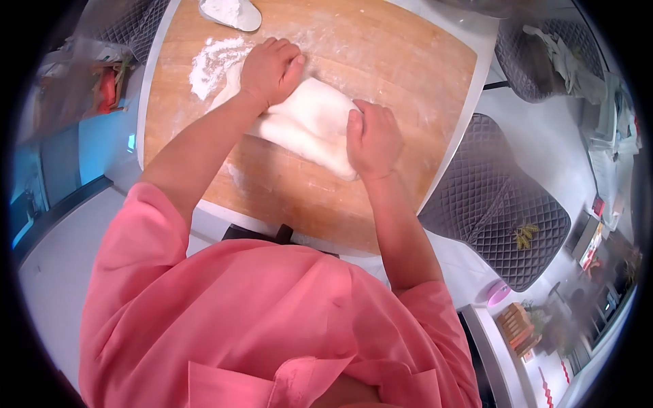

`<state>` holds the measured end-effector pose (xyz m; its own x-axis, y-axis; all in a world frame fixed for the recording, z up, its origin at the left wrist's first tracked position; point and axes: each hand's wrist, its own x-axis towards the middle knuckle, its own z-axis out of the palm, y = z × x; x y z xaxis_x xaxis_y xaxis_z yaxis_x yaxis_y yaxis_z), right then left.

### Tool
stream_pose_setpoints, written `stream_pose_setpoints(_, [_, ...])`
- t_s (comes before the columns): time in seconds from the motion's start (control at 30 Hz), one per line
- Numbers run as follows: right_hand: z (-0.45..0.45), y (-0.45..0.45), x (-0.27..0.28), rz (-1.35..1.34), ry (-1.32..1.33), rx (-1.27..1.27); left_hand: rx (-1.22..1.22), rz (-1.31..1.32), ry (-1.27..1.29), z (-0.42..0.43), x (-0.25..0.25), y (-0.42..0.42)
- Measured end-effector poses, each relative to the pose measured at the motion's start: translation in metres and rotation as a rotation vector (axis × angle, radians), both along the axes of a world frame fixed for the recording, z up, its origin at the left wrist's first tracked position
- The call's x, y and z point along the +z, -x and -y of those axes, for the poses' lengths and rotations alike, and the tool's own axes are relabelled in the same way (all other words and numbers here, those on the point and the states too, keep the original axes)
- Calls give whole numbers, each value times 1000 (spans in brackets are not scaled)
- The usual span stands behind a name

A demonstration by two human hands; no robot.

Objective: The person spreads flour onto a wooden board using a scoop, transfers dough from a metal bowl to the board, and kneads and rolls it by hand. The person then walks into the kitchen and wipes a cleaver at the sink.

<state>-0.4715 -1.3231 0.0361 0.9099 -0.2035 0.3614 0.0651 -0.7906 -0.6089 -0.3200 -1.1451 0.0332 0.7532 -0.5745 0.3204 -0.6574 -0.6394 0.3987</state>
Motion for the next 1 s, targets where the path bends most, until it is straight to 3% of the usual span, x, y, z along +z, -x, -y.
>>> stream_pose_setpoints(0.2, [-2, -1, 13, -146, -42, -67, 21, -69, -46, 8, -7, -17])
stream_pose_setpoints(0.27, [-4, -9, 20, -382, -48, -111, 115, -193, -158, 14, 10, -4])
stream_pose_setpoints(0.4, [-45, -38, 53, -605, 71, -192, -100, 46, -36, 0, 33, 30])
stream_pose_setpoints(0.47, [-91, -53, 66, -707, 277, -139, -40, 46, 74, -24, 44, 56])
stream_pose_setpoints(0.5, [-104, -48, 60, -713, 283, -144, 22, 54, 180, -36, 47, 66])
stream_pose_setpoints(0.57, [-122, -28, 41, -267, 369, -77, 18, -22, 57, -58, 47, 87])
stream_pose_setpoints(0.6, [-125, -31, 41, -271, 376, -74, 22, -93, -78, -65, 44, 89])
stream_pose_setpoints(0.7, [-120, -58, 37, -237, 400, -43, -4, -24, 97, -66, 29, 68])
stream_pose_setpoints(0.77, [-110, -89, 31, -410, 367, -23, -6, -71, 77, -63, 18, 38])
stream_pose_setpoints(0.83, [-99, -109, 19, -332, 320, -20, -63, -213, 33, -55, 14, 13])
stream_pose_setpoints(1.0, [-76, -136, -1, -246, 318, -57, -39, -213, 91, -36, 7, -13])
